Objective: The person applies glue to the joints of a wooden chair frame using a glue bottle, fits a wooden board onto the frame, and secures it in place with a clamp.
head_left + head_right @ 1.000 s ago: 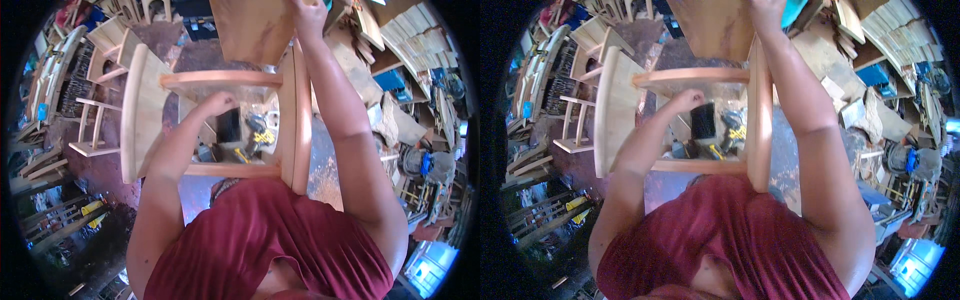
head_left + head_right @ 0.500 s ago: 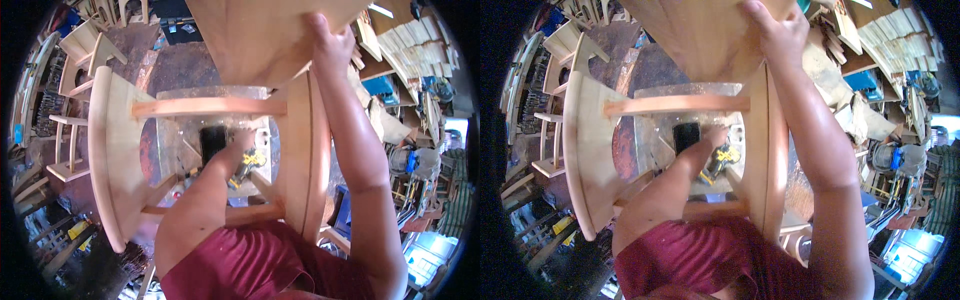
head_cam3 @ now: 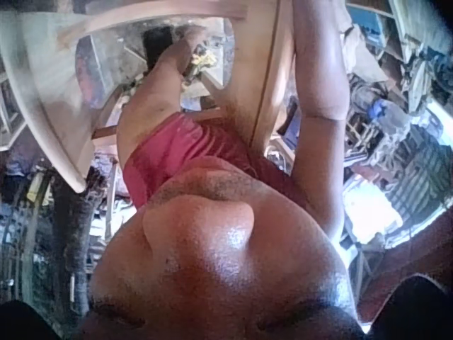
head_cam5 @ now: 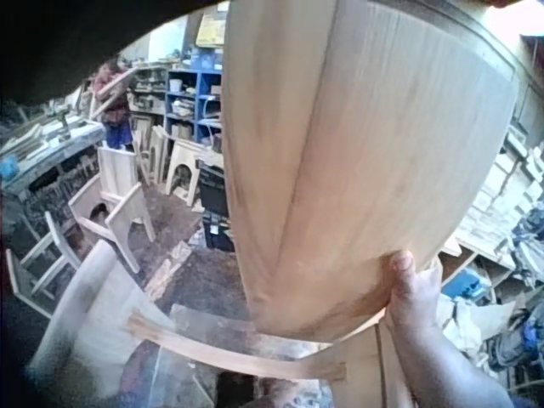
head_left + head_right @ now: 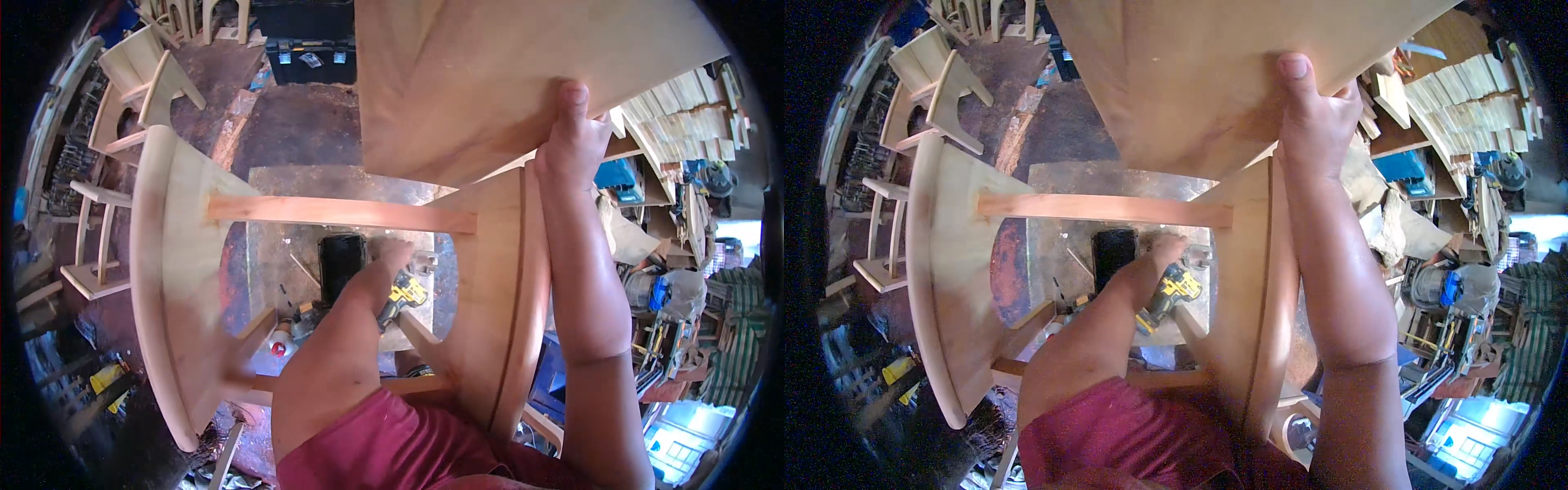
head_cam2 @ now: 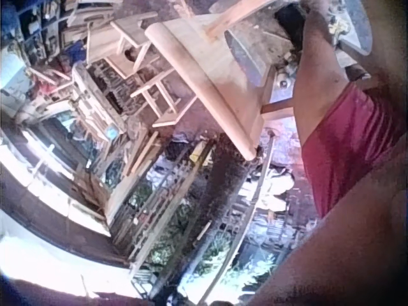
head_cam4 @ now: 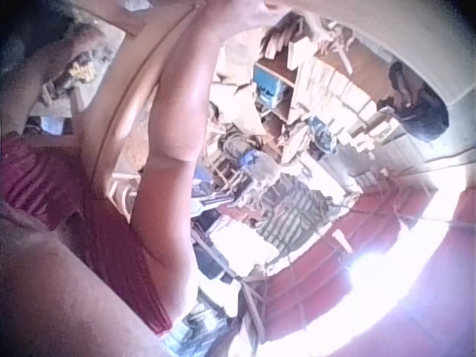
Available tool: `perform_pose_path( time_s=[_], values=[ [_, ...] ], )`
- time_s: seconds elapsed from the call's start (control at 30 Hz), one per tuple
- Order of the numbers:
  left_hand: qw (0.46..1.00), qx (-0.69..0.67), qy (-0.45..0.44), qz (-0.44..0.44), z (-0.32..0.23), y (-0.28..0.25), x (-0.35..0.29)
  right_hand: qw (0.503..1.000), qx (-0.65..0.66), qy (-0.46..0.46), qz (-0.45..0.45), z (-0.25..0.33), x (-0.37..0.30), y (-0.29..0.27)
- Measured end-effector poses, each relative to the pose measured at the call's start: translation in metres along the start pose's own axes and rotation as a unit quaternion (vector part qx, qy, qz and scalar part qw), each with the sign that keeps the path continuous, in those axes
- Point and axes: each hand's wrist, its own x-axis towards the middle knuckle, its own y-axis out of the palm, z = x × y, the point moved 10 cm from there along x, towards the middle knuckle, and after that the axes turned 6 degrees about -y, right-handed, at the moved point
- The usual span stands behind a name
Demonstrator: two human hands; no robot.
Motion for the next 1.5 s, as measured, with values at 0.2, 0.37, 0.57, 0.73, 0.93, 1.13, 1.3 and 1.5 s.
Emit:
perform_pose_path(
  time_s=[0.2,0.37,0.57,0.73,0.93,1.13,1.3,1.5],
  values=[
    [0.997,-0.027,0.061,0.04,-0.031,-0.04,-0.031,0.998,0.036,-0.015,-0.046,0.0,0.0,-0.011],
    [0.986,0.024,0.115,0.119,-0.013,-0.026,-0.053,0.999,0.047,-0.004,-0.017,0.008,0.0,0.006],
    [0.95,-0.179,-0.046,0.252,-0.017,-0.144,-0.152,0.997,0.068,0.022,-0.009,0.019,-0.002,0.006],
    [0.959,-0.097,-0.126,0.236,-0.024,-0.231,-0.217,0.997,0.076,0.015,-0.001,-0.007,0.003,0.001],
    [0.977,-0.095,-0.075,0.176,-0.007,-0.26,-0.242,0.994,0.081,0.063,0.027,0.015,-0.004,0.003],
    [0.967,-0.152,-0.097,0.179,0.016,-0.255,-0.248,0.998,0.054,0.037,0.021,0.014,-0.003,0.004],
    [0.99,-0.056,-0.051,0.119,0.043,-0.243,-0.239,0.998,0.051,0.027,0.02,0.016,-0.003,0.007],
    [0.991,-0.094,-0.028,0.087,0.041,-0.238,-0.233,0.998,0.054,0.015,0.014,0.014,-0.001,0.004]
  ],
)
